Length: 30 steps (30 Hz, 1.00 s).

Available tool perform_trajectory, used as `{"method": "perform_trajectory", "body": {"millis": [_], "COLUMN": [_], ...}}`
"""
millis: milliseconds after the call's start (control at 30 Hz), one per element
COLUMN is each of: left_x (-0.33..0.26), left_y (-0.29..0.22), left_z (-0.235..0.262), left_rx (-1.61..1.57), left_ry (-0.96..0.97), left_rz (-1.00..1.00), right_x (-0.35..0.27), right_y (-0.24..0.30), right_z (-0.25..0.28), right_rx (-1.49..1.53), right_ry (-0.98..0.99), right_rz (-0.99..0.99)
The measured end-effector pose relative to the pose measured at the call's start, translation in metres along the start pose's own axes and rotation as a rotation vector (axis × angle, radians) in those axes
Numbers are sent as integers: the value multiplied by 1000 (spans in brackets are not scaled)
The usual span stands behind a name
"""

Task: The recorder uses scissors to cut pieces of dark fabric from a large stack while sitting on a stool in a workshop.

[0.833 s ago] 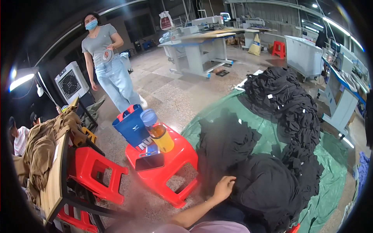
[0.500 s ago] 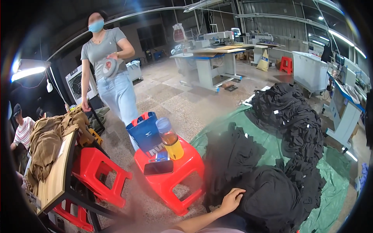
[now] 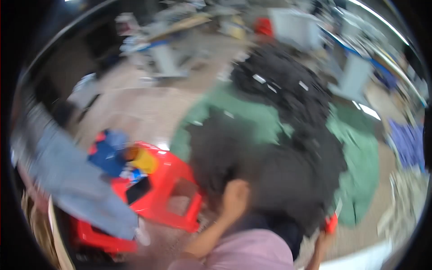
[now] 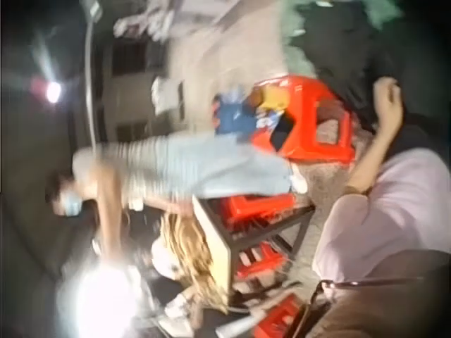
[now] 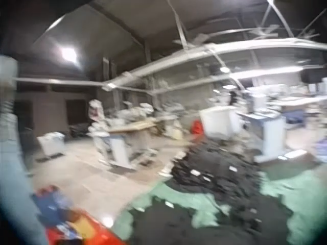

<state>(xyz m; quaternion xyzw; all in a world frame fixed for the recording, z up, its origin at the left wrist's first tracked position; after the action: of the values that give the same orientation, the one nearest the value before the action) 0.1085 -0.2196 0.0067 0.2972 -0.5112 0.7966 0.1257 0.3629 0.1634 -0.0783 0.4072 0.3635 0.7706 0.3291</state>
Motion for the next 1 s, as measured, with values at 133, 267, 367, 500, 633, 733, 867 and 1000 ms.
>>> {"method": "perform_trajectory", "body": {"millis": [133,267,367,500,633,733,867,1000], "left_x": [3,-12,-19,2,40,3,-42,-47], "left_y": [-13,-25,-24,-46,-128,-192,-168,-162], "left_z": [-14,-30,-32,-17,-77,-124,-161,-171], "left_rx": [-8,-60,41,-21,-167,-410,-416,-239], "left_ry": [176,236,249,19,299,625,717,642], "left_rz": [-8,-61,-61,-151,-307,-624,-507,-424], "right_x": [3,10,8,-6,-12,-23,-44,-70], "right_y": [66,95,102,91,94,83,107,98], "right_z": [-3,1,7,13,15,6,17,23], "right_rx": [-7,-58,-97,-113,-153,7,-177,-289], "right_ry": [9,-12,-29,-21,-47,92,111,154], "right_rz": [-322,-242,-214,-261,-183,-374,-181,-192]}}
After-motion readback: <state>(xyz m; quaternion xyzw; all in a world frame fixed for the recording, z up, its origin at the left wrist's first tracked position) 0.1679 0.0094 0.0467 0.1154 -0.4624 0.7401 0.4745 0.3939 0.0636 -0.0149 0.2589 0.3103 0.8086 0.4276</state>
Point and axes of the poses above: each hand's wrist, its own x-axis towards the middle knuckle, its own z-axis out of the back of the hand, y = z × x, the point moved 9 cm from there along x, towards the middle knuckle, and after that the axes turned 9 degrees about -y, right-handed, at the moved point
